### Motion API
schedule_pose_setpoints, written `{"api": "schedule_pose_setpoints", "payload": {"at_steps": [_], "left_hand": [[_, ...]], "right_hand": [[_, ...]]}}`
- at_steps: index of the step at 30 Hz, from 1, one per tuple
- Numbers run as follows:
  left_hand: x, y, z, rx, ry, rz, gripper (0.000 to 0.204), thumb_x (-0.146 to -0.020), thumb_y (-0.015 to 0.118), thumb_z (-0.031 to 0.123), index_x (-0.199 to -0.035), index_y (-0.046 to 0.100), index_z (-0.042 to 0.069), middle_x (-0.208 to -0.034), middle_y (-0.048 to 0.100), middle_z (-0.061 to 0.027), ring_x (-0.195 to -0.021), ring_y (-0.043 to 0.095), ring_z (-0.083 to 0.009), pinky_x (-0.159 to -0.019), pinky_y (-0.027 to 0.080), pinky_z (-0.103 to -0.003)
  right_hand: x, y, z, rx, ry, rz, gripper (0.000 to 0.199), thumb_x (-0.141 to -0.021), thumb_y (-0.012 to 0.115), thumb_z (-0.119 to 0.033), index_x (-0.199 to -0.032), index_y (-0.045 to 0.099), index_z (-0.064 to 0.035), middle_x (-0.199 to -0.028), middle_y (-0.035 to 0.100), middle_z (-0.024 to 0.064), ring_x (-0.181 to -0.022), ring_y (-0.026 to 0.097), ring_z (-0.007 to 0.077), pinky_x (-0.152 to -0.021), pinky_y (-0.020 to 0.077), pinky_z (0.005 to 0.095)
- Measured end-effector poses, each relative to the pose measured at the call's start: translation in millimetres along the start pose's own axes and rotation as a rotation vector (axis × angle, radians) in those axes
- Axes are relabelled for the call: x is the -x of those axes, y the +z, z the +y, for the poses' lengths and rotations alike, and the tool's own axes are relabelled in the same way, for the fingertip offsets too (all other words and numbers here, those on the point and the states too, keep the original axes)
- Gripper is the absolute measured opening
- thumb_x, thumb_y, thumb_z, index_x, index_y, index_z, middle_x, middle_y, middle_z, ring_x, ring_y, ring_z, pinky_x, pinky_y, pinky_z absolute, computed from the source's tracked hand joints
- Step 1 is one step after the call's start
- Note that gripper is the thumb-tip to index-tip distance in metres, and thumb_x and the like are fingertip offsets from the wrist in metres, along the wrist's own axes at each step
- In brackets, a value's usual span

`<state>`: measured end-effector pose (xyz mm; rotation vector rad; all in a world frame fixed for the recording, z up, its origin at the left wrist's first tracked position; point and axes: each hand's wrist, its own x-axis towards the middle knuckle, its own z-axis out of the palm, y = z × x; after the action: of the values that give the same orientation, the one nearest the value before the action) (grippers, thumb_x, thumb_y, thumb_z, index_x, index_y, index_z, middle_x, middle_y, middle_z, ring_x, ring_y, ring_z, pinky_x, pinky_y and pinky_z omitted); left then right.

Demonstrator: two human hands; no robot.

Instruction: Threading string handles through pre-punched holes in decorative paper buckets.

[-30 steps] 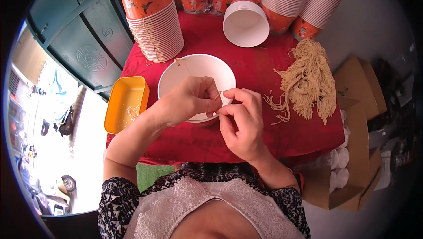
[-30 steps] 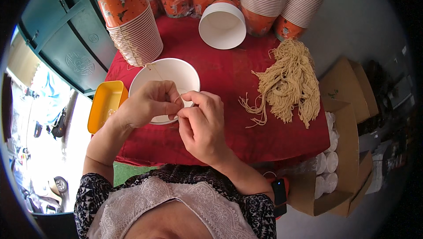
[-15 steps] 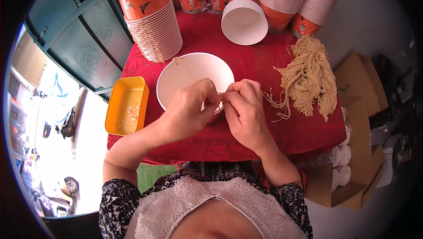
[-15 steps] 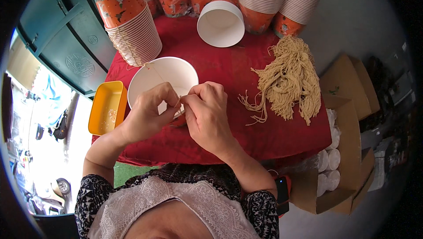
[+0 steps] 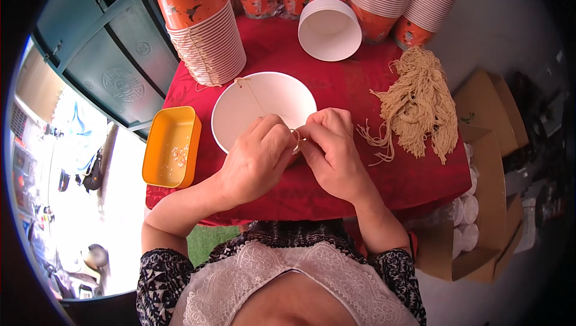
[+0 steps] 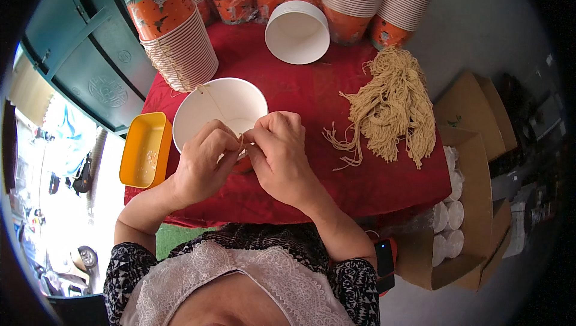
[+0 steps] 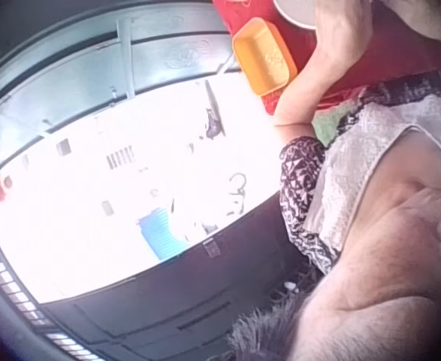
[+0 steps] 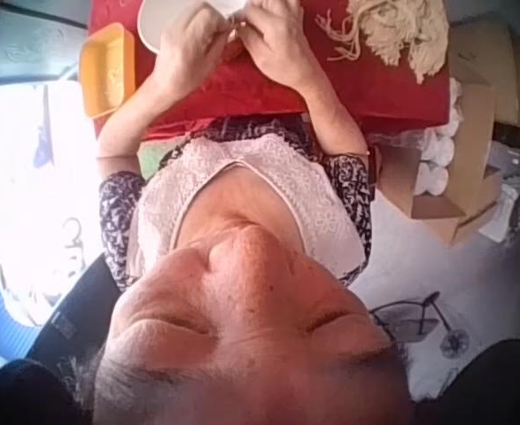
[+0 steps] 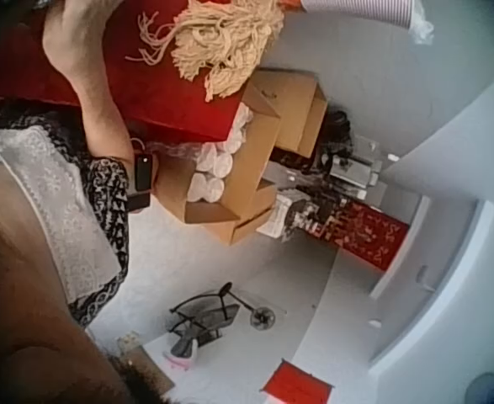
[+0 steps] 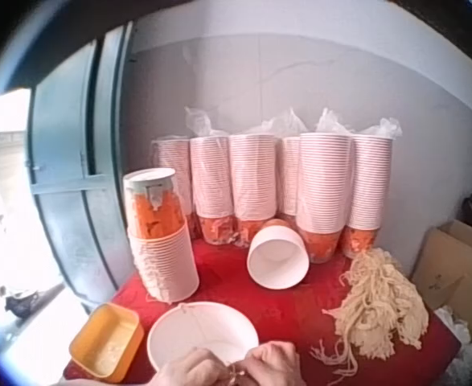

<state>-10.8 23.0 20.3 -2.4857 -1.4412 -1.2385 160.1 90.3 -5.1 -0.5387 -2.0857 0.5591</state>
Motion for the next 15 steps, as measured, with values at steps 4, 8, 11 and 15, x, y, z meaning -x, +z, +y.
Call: {"api": "schedule_pose_setpoints", "payload": {"at_steps": [4, 8, 11, 15], "left_hand": [[-0.7, -1.6, -1.5, 0.081, -0.030, 0.011, 0.023, -0.076, 0.070, -0.004, -0.087, 0.052, 0.003, -0.083, 0.055, -0.0117, -0.074, 0.058, -0.0325, -0.064, 0.049, -0.041], [-4.8, -7.5, 0.6, 0.249, -0.175, -0.034, 0.017, -0.081, 0.069, -0.004, -0.084, 0.053, 0.001, -0.079, 0.058, -0.0121, -0.071, 0.062, -0.0296, -0.062, 0.049, -0.038], [-9.4, -12.6, -0.3, 0.291, -0.246, -0.054, 0.012, -0.083, 0.067, -0.003, -0.085, 0.055, 0.000, -0.079, 0.062, -0.0133, -0.072, 0.064, -0.0273, -0.063, 0.049, -0.036], [-8.5, -13.2, -2.0, 0.306, -0.295, -0.033, 0.009, -0.084, 0.066, -0.001, -0.086, 0.057, -0.001, -0.078, 0.063, -0.0137, -0.072, 0.064, -0.0269, -0.064, 0.049, -0.035]], "right_hand": [[-1.0, -2.0, 1.3, -0.067, 0.005, -0.015, 0.013, -0.080, 0.068, 0.002, -0.090, 0.062, -0.0042, -0.099, 0.054, 0.0074, -0.101, 0.047, 0.0295, -0.090, 0.0386, 0.0412], [1.5, 1.5, -2.1, -0.071, 0.004, 0.016, 0.016, -0.077, 0.069, 0.005, -0.088, 0.060, -0.0023, -0.101, 0.054, 0.0095, -0.100, 0.048, 0.0303, -0.088, 0.0412, 0.0407], [4.3, 5.4, -10.4, 0.090, -0.124, 0.204, 0.023, -0.071, 0.072, 0.009, -0.088, 0.057, 0.0001, -0.106, 0.052, 0.0130, -0.097, 0.051, 0.0320, -0.082, 0.0458, 0.0408], [10.8, 8.8, -17.0, 0.173, -0.158, 0.223, 0.024, -0.072, 0.073, 0.007, -0.087, 0.057, -0.0009, -0.107, 0.053, 0.0116, -0.096, 0.053, 0.0309, -0.080, 0.0474, 0.0390]]}}
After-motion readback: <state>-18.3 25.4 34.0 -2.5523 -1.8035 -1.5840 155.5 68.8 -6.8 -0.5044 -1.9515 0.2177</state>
